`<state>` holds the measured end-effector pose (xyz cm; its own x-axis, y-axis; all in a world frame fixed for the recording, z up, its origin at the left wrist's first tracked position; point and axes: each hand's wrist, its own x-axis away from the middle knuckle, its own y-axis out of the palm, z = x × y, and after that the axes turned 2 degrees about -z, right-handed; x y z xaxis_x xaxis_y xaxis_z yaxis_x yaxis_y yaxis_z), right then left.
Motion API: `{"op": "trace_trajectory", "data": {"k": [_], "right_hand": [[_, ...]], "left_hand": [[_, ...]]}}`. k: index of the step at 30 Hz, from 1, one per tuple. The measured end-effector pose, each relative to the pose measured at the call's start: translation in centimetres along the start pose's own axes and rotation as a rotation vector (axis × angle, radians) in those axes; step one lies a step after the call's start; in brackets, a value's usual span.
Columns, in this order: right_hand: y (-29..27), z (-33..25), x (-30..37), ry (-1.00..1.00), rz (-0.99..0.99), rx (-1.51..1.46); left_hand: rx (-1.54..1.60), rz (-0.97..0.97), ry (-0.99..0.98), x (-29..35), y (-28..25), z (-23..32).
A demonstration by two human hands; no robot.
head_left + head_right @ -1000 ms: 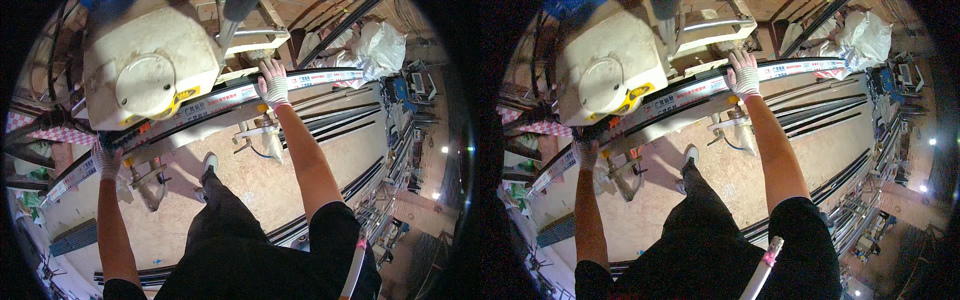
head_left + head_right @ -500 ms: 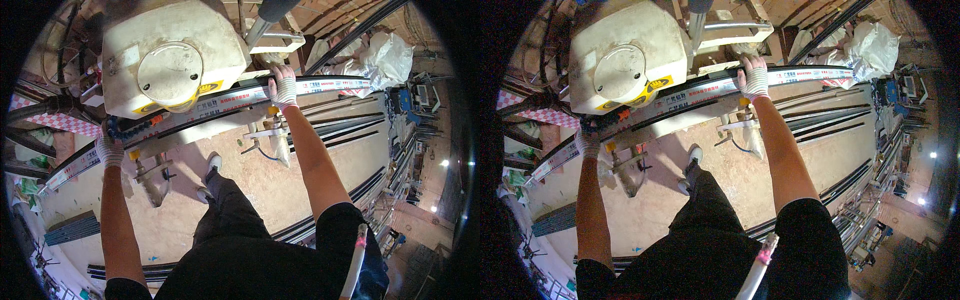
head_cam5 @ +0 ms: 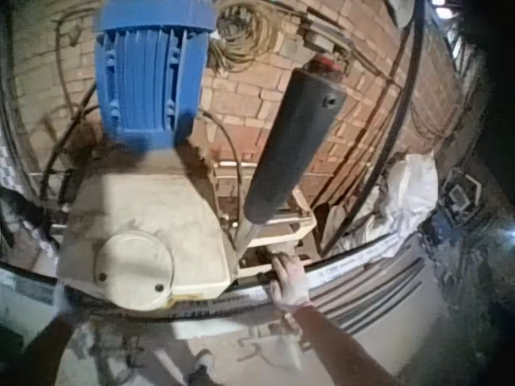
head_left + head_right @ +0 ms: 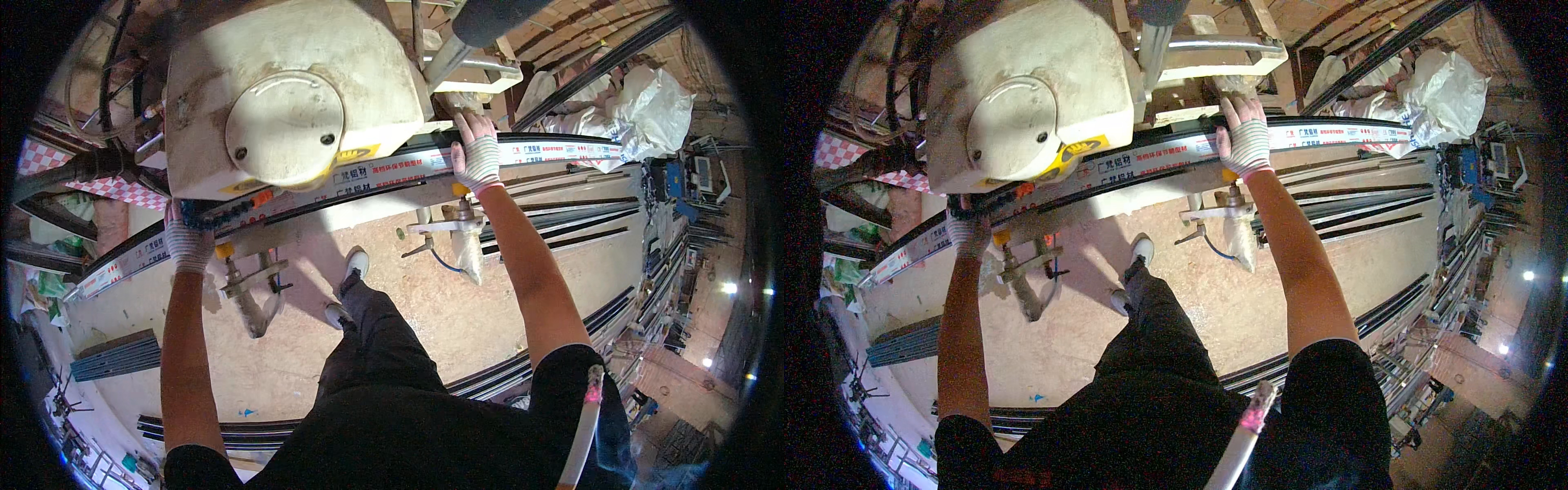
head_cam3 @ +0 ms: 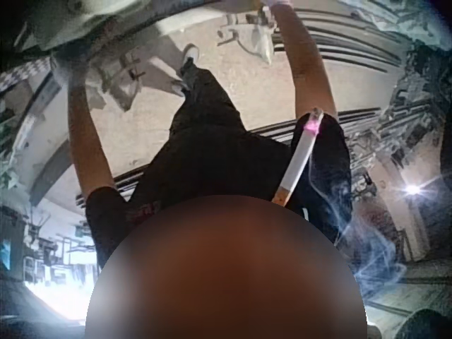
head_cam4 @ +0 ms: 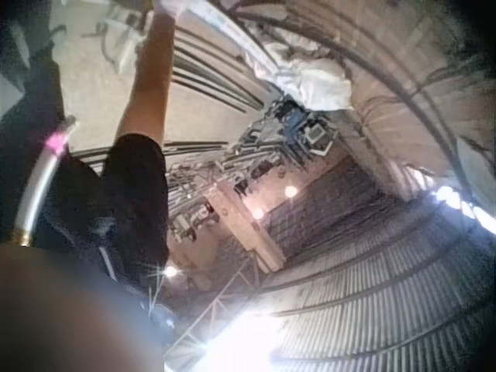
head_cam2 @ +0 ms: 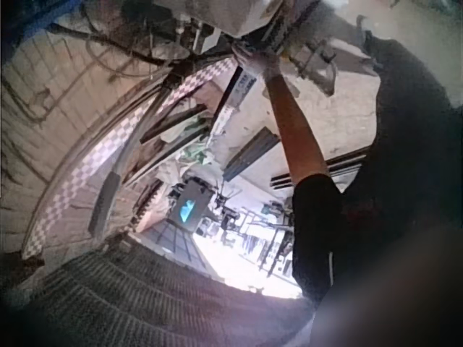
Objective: The person positions a long metal profile on a chop saw, secures it, and operates the saw to cut the profile. The person then removes the cut piece and repeats the process with another profile.
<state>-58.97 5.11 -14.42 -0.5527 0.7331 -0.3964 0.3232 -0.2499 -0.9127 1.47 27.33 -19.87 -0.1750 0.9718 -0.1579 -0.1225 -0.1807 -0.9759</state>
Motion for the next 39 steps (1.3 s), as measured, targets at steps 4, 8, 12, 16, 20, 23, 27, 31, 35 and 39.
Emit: {"op": "trace_trajectory", "data": {"k": [4, 8, 12, 16, 20, 23, 27, 31, 35, 39], "right_hand": [[0.0, 0.3, -0.1, -0.042, 0.037, 0.005], [0.4, 0.5, 0.1, -0.018, 0.045, -0.011], [0.7, 0.7, 0.5, -0.018, 0.042, 0.024], [0.7, 0.8, 0.7, -0.015, 0.009, -0.005], [1.0, 0.8, 0.5, -0.069, 0.025, 0.031], [1.0, 0.7, 0.3, -0.115, 0.048, 0.037], [1.0, 0.3, 0.1, -0.102, 0.046, 0.046], [0.8, 0.1, 0.3, -0.094, 0.029, 0.089], [0.7, 0.3, 0.6, -0.042, -0.057, 0.086], [0.4, -1.6, 0.6, 0.081, -0.092, 0.202]], "left_hand": [[0.078, 0.043, 0.004, 0.7, 1.0, -1.2], [-0.030, 0.092, 0.060, 0.4, 0.2, -0.5], [0.068, -0.040, -0.025, -0.4, -1.8, 1.5], [0.136, -0.053, -0.055, -0.2, -3.9, 3.2], [0.008, -0.045, -0.045, -0.3, -4.8, 3.8], [0.131, 0.048, 0.020, -0.3, -4.9, 3.9], [0.126, 0.088, 0.031, -0.2, -5.0, 3.9], [0.096, 0.058, -0.015, -0.2, -5.0, 3.9], [0.002, -0.044, -0.077, -0.3, -5.1, 4.0], [-0.049, -0.104, -0.082, -0.5, -5.3, 4.0]]}}
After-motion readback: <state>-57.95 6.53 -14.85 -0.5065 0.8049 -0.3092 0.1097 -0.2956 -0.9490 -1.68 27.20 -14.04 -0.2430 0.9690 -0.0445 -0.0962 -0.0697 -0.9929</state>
